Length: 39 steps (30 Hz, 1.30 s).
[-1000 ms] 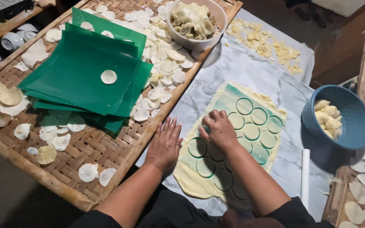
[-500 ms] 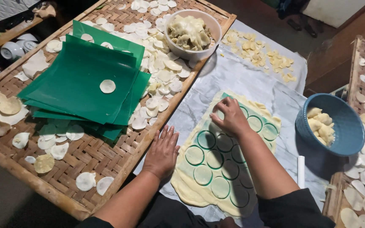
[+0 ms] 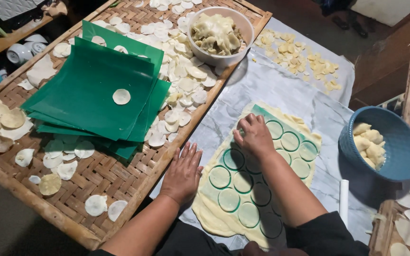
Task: Cutting circular shapes from a sheet of dough and placing them on a drying rack
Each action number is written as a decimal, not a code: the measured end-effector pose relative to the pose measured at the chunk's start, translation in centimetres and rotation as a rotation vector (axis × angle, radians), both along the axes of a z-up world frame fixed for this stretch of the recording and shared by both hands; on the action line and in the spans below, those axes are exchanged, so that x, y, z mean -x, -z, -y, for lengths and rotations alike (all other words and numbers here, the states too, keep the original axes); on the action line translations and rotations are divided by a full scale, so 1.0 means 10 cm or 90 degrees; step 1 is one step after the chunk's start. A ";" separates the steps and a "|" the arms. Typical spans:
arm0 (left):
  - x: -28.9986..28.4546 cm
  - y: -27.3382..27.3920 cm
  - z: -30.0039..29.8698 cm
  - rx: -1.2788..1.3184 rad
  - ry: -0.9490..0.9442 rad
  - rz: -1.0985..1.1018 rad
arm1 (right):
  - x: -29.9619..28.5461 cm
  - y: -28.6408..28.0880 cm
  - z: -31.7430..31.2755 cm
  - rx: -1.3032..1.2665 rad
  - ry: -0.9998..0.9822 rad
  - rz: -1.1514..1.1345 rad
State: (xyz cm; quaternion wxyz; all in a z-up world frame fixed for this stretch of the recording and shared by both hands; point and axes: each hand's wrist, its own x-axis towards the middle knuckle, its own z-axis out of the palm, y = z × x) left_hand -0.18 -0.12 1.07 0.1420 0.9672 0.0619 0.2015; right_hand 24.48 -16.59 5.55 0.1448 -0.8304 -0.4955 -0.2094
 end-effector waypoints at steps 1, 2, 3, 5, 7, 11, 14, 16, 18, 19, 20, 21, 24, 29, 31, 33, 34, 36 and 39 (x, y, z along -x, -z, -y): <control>0.00 0.00 -0.01 -0.004 0.001 0.001 | 0.03 -0.02 0.02 -0.004 0.001 0.001; 0.00 -0.01 -0.01 -0.004 0.002 0.001 | 0.05 -0.05 0.04 -0.001 -0.002 -0.002; 0.01 0.00 0.01 0.000 0.002 -0.001 | 0.08 -0.07 0.08 0.006 -0.005 -0.005; 0.00 -0.04 0.00 -0.001 0.002 -0.002 | 0.02 -0.01 0.03 0.001 0.007 0.004; 0.01 -0.04 0.00 -0.003 0.001 -0.001 | 0.01 -0.01 0.03 -0.006 0.019 0.014; 0.00 0.00 -0.01 -0.004 0.008 -0.010 | -0.12 -0.14 0.10 0.026 -0.009 -0.141; -0.03 0.01 -0.01 0.002 0.010 -0.015 | -0.41 -0.40 0.17 -0.010 0.003 -0.197; 0.02 0.01 0.00 0.007 0.008 -0.022 | -0.53 -0.46 0.17 -0.035 0.026 -0.181; 0.01 -0.03 -0.01 0.008 0.010 -0.034 | -0.65 -0.46 0.13 -0.042 0.047 -0.172; 0.01 -0.09 -0.01 0.007 0.009 -0.033 | -0.65 -0.43 0.10 -0.042 0.047 -0.171; 0.01 -0.14 0.00 0.008 0.015 -0.015 | -0.65 -0.40 0.07 -0.018 0.069 -0.204; 0.03 -0.19 -0.01 0.008 0.019 0.001 | -0.65 -0.36 0.02 0.007 0.088 -0.237; 0.02 -0.18 -0.01 0.014 0.021 0.008 | -0.64 -0.10 -0.02 0.064 0.116 -0.152; 0.03 -0.20 -0.01 0.015 0.019 0.003 | -0.52 -0.07 -0.03 0.021 0.104 -0.088; 0.04 -0.20 0.00 0.019 0.020 0.003 | -0.53 -0.09 -0.04 0.020 0.107 -0.087; 0.01 -0.20 -0.03 0.012 0.019 0.014 | -0.57 -0.11 -0.11 0.003 0.115 -0.070; 0.00 -0.22 -0.02 0.009 0.020 0.017 | -0.56 -0.10 -0.08 -0.001 0.116 -0.068; 0.02 -0.26 -0.01 0.025 0.011 -0.027 | -0.54 -0.09 -0.03 0.015 0.101 -0.060; -0.01 -0.20 -0.03 0.035 0.013 0.007 | -0.80 0.03 -0.03 0.016 0.082 -0.095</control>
